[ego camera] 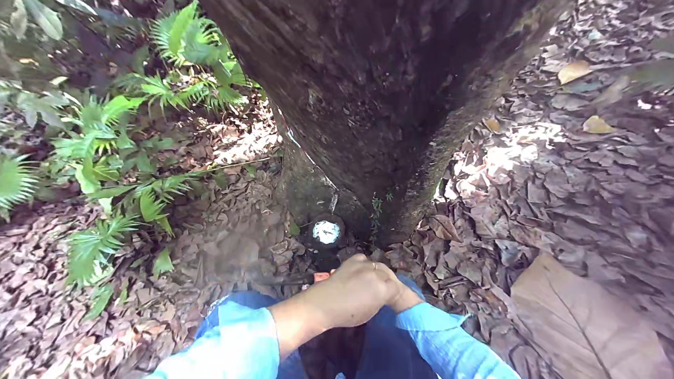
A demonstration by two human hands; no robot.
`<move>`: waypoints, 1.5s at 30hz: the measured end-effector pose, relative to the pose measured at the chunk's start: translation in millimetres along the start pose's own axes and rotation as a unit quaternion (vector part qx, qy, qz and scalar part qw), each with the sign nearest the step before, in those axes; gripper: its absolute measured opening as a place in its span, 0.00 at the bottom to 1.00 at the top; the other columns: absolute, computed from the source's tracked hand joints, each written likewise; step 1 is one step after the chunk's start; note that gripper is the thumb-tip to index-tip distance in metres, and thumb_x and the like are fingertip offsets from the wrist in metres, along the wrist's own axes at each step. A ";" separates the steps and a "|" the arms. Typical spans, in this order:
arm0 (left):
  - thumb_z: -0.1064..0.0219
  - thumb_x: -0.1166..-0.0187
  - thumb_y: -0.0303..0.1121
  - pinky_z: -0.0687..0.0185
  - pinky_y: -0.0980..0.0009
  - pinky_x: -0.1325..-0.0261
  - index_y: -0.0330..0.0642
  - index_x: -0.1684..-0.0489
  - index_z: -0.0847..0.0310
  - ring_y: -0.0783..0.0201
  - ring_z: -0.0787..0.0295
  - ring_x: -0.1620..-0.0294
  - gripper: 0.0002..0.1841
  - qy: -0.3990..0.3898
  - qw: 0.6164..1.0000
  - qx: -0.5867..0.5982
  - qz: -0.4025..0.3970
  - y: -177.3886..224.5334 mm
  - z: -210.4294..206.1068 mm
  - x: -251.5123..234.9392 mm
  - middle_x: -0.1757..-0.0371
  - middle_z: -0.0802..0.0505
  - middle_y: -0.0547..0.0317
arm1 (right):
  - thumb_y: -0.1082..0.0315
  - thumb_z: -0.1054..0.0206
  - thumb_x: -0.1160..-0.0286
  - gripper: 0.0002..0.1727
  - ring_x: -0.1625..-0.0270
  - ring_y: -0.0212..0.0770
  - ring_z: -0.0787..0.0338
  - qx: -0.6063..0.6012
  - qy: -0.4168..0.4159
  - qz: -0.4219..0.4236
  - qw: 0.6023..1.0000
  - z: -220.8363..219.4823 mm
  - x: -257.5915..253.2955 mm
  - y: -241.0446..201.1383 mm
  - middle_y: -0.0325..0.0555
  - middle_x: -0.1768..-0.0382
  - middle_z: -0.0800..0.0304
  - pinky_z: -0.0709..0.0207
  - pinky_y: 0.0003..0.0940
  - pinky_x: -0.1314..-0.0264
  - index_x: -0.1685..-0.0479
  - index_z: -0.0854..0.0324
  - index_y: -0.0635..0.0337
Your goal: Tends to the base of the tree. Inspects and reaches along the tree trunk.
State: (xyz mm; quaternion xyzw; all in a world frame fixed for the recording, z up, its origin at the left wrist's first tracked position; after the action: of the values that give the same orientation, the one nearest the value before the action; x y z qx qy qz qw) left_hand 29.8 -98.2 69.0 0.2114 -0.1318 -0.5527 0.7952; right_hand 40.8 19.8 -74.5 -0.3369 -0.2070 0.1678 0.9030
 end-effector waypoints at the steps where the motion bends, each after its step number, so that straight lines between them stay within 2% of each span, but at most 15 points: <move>1: 0.37 0.18 0.25 0.17 0.47 0.43 0.33 0.64 0.12 0.46 0.06 0.53 0.08 -0.024 0.999 0.024 0.018 -1.0 6.0 -0.3 0.62 0.05 0.44 | 0.60 0.36 0.18 0.21 0.39 0.65 0.10 -0.025 -0.014 -0.015 0.999 -4.4 0.7 -7.1 0.68 0.47 0.08 0.26 0.63 0.32 0.44 0.12 0.73; 3: 0.40 0.14 0.29 0.20 0.47 0.37 0.33 0.57 0.12 0.45 0.07 0.47 0.11 -0.061 0.995 0.032 0.079 -9.7 16.3 0.4 0.55 0.05 0.43 | 0.58 0.32 0.23 0.18 0.52 0.58 0.05 -0.007 0.100 0.031 0.994 -33.0 -13.0 14.2 0.59 0.56 0.04 0.15 0.61 0.46 0.50 0.09 0.65; 5: 0.41 0.11 0.34 0.22 0.42 0.33 0.34 0.47 0.12 0.42 0.09 0.40 0.14 -0.126 0.971 0.015 0.205 -29.9 27.3 0.7 0.48 0.06 0.40 | 0.62 0.33 0.25 0.21 0.59 0.58 0.04 -0.002 0.171 0.047 0.984 -36.9 -14.4 24.3 0.58 0.58 0.05 0.12 0.61 0.57 0.37 0.15 0.63; 7: 0.44 0.10 0.36 0.24 0.33 0.33 0.34 0.39 0.15 0.35 0.13 0.34 0.17 -0.176 0.921 0.001 0.346 -66.7 39.2 3.3 0.41 0.09 0.34 | 0.67 0.37 0.18 0.31 0.47 0.62 0.07 -0.120 0.069 -0.077 0.987 -16.5 1.3 10.2 0.65 0.46 0.08 0.18 0.62 0.38 0.14 0.32 0.62; 9: 0.43 0.09 0.38 0.24 0.30 0.34 0.39 0.36 0.15 0.33 0.13 0.35 0.17 -0.137 0.882 -0.016 0.451 -107.7 45.1 11.8 0.41 0.09 0.35 | 0.69 0.38 0.18 0.32 0.48 0.60 0.08 -0.204 0.044 -0.154 0.966 -18.7 20.9 7.6 0.66 0.47 0.10 0.19 0.59 0.38 0.14 0.35 0.63; 12: 0.37 0.14 0.39 0.22 0.26 0.43 0.38 0.47 0.11 0.31 0.10 0.43 0.14 -0.086 0.868 -0.047 0.486 -156.6 38.4 19.7 0.50 0.07 0.34 | 0.68 0.37 0.18 0.29 0.54 0.60 0.08 -0.241 0.007 -0.213 0.947 -34.0 57.6 7.7 0.64 0.54 0.09 0.18 0.59 0.44 0.18 0.31 0.63; 18: 0.38 0.14 0.40 0.34 0.26 0.27 0.27 0.37 0.17 0.27 0.23 0.25 0.21 -0.376 0.802 -0.002 0.464 -212.8 -29.6 28.3 0.32 0.15 0.25 | 0.61 0.39 0.14 0.28 0.41 0.68 0.10 -0.220 -0.149 -0.361 0.894 -36.0 120.3 -41.9 0.66 0.45 0.10 0.22 0.70 0.37 0.16 0.32 0.55; 24: 0.30 0.20 0.38 0.32 0.34 0.20 0.30 0.25 0.24 0.33 0.25 0.20 0.28 -0.471 0.751 0.003 0.462 -176.8 -86.8 42.2 0.24 0.19 0.29 | 0.59 0.40 0.14 0.28 0.34 0.67 0.12 -0.298 -0.174 -0.452 0.822 -28.5 153.7 -86.1 0.65 0.38 0.12 0.23 0.69 0.34 0.17 0.33 0.54; 30: 0.32 0.19 0.36 0.29 0.36 0.22 0.26 0.39 0.15 0.34 0.19 0.26 0.20 -0.513 0.761 0.084 0.389 -4.5 -91.2 55.2 0.33 0.13 0.29 | 0.59 0.32 0.20 0.32 0.32 0.63 0.14 -0.457 -0.042 -0.471 0.753 -52.8 195.3 -105.7 0.66 0.35 0.14 0.25 0.64 0.28 0.18 0.31 0.59; 33: 0.34 0.17 0.38 0.27 0.36 0.25 0.26 0.42 0.14 0.34 0.15 0.30 0.20 -0.540 0.760 0.135 0.336 82.0 -45.5 28.6 0.38 0.10 0.29 | 0.65 0.31 0.20 0.24 0.56 0.52 0.12 -0.587 0.048 -0.523 0.616 -55.0 241.0 -125.3 0.62 0.52 0.13 0.18 0.51 0.50 0.29 0.25 0.68; 35: 0.39 0.13 0.37 0.26 0.37 0.25 0.26 0.40 0.16 0.34 0.14 0.32 0.19 -0.548 0.763 0.145 0.312 118.6 -2.4 16.0 0.39 0.10 0.28 | 0.68 0.38 0.15 0.12 0.81 0.35 0.26 -0.675 0.113 -0.555 0.474 -33.4 277.3 -141.6 0.43 0.76 0.26 0.27 0.31 0.78 0.41 0.27 0.64; 36: 0.42 0.10 0.36 0.26 0.38 0.25 0.25 0.38 0.17 0.35 0.14 0.33 0.19 -0.545 0.765 0.151 0.308 128.7 20.5 10.5 0.38 0.10 0.28 | 0.68 0.40 0.14 0.08 0.85 0.32 0.29 -0.702 0.145 -0.566 0.407 -15.2 297.8 -146.2 0.39 0.81 0.30 0.30 0.28 0.82 0.46 0.28 0.62; 38: 0.44 0.09 0.34 0.26 0.39 0.24 0.27 0.33 0.19 0.35 0.14 0.31 0.19 -0.529 0.775 0.137 0.318 134.1 61.0 4.0 0.36 0.12 0.28 | 0.72 0.40 0.17 0.05 0.86 0.32 0.31 -0.703 0.207 -0.584 0.348 18.9 346.2 -148.7 0.38 0.82 0.30 0.32 0.28 0.84 0.51 0.26 0.64; 43: 0.45 0.09 0.36 0.36 0.38 0.16 0.29 0.24 0.25 0.34 0.25 0.19 0.22 -0.490 0.768 0.073 0.405 109.5 135.2 -18.9 0.24 0.18 0.28 | 0.70 0.41 0.15 0.15 0.76 0.39 0.21 -0.579 0.245 -0.633 0.452 91.3 472.6 -137.7 0.49 0.71 0.19 0.23 0.39 0.72 0.36 0.27 0.70; 45: 0.42 0.11 0.33 0.36 0.40 0.16 0.28 0.24 0.27 0.35 0.27 0.18 0.22 -0.478 0.765 0.074 0.426 106.3 151.6 -33.4 0.23 0.20 0.28 | 0.68 0.40 0.17 0.17 0.75 0.38 0.22 -0.549 0.241 -0.656 0.458 112.7 506.5 -126.2 0.48 0.68 0.20 0.25 0.39 0.72 0.35 0.28 0.68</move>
State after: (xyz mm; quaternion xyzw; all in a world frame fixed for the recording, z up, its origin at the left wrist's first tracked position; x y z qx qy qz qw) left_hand 38.2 -64.1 253.8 -0.0999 -0.6116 -0.1753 0.7650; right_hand 441.1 214.4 220.6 -0.5552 -0.1900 -0.7102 0.3889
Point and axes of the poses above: each hand's wrist, its own x-axis away from the middle knuckle, its own z-axis out of the back of the hand, y = z × x, the point moved 3 cm from there along -x, towards the middle knuckle
